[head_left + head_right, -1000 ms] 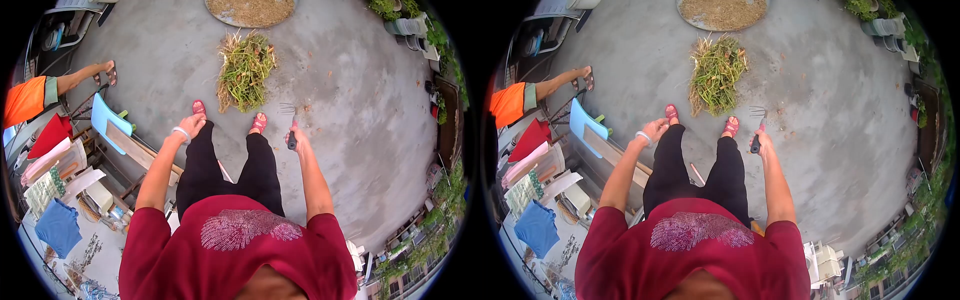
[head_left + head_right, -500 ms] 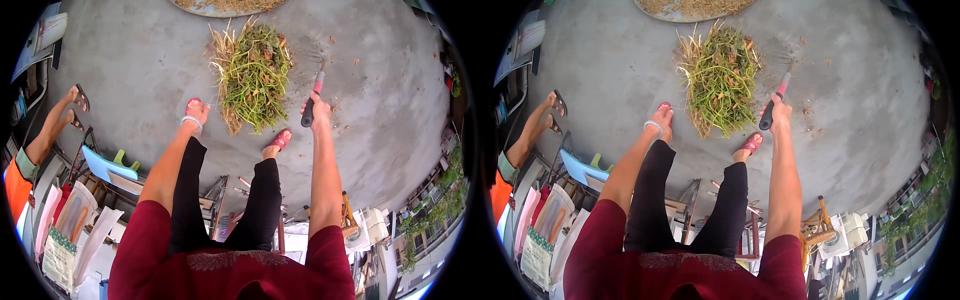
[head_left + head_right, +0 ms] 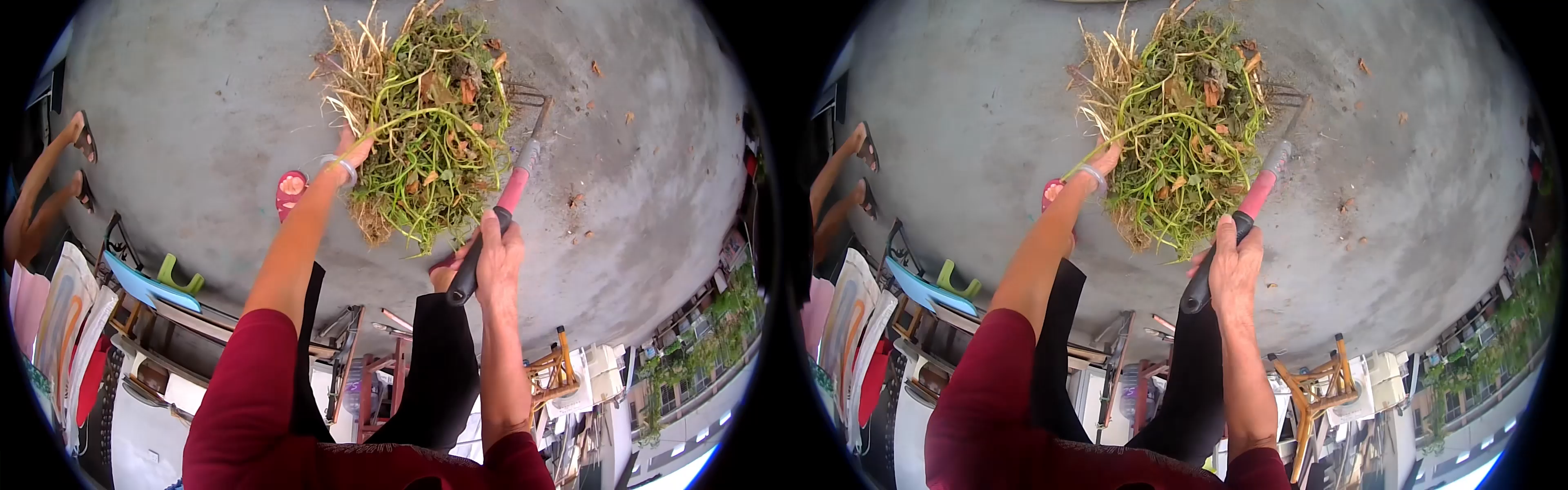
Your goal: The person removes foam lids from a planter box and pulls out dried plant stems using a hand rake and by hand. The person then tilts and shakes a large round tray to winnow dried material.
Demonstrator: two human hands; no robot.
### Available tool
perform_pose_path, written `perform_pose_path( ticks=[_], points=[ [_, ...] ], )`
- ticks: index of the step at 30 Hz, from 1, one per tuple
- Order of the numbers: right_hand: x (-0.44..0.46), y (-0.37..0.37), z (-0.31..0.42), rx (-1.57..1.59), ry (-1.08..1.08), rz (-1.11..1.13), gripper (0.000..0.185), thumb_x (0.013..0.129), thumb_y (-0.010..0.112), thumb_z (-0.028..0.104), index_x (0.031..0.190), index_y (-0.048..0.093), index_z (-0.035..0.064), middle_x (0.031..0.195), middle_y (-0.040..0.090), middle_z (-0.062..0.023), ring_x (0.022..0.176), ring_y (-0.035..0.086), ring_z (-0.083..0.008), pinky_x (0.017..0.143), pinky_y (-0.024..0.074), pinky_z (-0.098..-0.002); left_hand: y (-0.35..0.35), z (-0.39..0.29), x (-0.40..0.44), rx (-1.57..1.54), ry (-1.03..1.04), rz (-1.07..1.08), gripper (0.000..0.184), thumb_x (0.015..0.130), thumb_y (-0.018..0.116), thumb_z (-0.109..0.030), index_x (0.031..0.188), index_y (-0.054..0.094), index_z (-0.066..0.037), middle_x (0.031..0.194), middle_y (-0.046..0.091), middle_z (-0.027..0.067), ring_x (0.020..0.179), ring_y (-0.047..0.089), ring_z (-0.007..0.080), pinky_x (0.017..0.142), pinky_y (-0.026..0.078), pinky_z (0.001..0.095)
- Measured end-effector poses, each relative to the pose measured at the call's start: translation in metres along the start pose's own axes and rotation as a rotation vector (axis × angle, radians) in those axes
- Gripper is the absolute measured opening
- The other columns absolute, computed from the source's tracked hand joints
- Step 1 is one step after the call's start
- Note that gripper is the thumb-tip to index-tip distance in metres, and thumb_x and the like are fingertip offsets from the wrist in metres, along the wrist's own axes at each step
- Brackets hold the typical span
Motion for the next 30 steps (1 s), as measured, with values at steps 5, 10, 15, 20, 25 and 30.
perform_pose_path(
  ticks=[5, 10, 15, 20, 25, 30],
  points=[
    [-0.04, 0.04, -0.044, -0.031, 0.113, 0.091, 0.028, 0.087, 0.045, 0.022, 0.085, 0.03, -0.0008, 0.051, 0.047, -0.0097, 0.037, 0.051, -0.0183, 0.032, 0.0428, -0.0313, 0.017, 0.011, -0.015, -0.302, -0.036, -0.073, 0.094, 0.073, 0.049, -0.063, 0.133, 0.014, 0.0, 0.131, 0.03, 0.0212, 0.121, 0.029, 0.0303, 0.1, 0.023, 0.0354],
    [-0.083, 0.035, -0.06, 0.156, 0.158, 0.281, 0.025, 0.086, 0.046, 0.019, 0.087, 0.029, 0.0013, 0.052, 0.046, -0.0082, 0.037, 0.05, -0.0179, 0.032, 0.0415, -0.0309, 0.026, -0.003, -0.057, -0.381, -0.144, 0.052, 0.1, 0.069, 0.047, -0.07, 0.134, 0.014, -0.001, 0.135, 0.025, 0.0192, 0.124, 0.026, 0.0279, 0.1, 0.022, 0.0356],
    [-0.133, 0.004, -0.068, 0.155, 0.177, 0.371, 0.025, 0.086, 0.046, 0.019, 0.087, 0.029, 0.0012, 0.051, 0.047, -0.0084, 0.036, 0.05, -0.0182, 0.031, 0.0414, -0.0306, 0.037, 0.063, -0.071, -0.543, -0.117, -0.082, 0.083, 0.077, 0.047, -0.06, 0.133, 0.023, -0.005, 0.106, 0.04, 0.0108, 0.098, 0.037, 0.0197, 0.09, 0.029, 0.032],
    [-0.201, -0.017, -0.081, 0.098, 0.087, 0.401, 0.026, 0.085, 0.048, 0.018, 0.084, 0.031, -0.0019, 0.05, 0.049, -0.0105, 0.039, 0.053, -0.0199, 0.034, 0.0428, -0.0316, -0.011, 0.088, -0.145, -0.58, -0.326, -0.332, 0.063, 0.083, 0.042, -0.052, 0.129, 0.032, -0.01, 0.11, 0.044, 0.0082, 0.099, 0.04, 0.0202, 0.088, 0.033, 0.0373],
    [-0.243, -0.042, -0.088, 0.087, 0.046, 0.48, 0.027, 0.085, 0.049, 0.017, 0.087, 0.03, -0.0032, 0.056, 0.046, -0.0079, 0.04, 0.053, -0.016, 0.033, 0.0428, -0.0293, -0.016, 0.116, -0.18, -0.882, -0.276, -0.091, 0.07, 0.083, 0.039, -0.054, 0.133, 0.024, -0.007, 0.138, 0.024, 0.0077, 0.121, 0.032, 0.0226, 0.098, 0.026, 0.0378],
    [-0.267, -0.074, -0.083, -0.066, -0.159, 0.491, 0.03, 0.085, 0.049, 0.018, 0.083, 0.03, -0.0055, 0.051, 0.05, -0.0115, 0.04, 0.054, -0.0195, 0.035, 0.0435, -0.0323, -0.022, 0.129, -0.201, -0.893, -0.15, -0.159, 0.052, 0.082, 0.044, -0.047, 0.115, 0.049, -0.007, 0.116, 0.05, 0.0072, 0.1, 0.049, 0.0258, 0.086, 0.039, 0.041]
  ],
)
Point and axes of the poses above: each hand's wrist, its own x-axis towards the middle knuckle, its own y-axis out of the palm, z = x × y, the point moved 7 cm from there along x, towards the middle knuckle
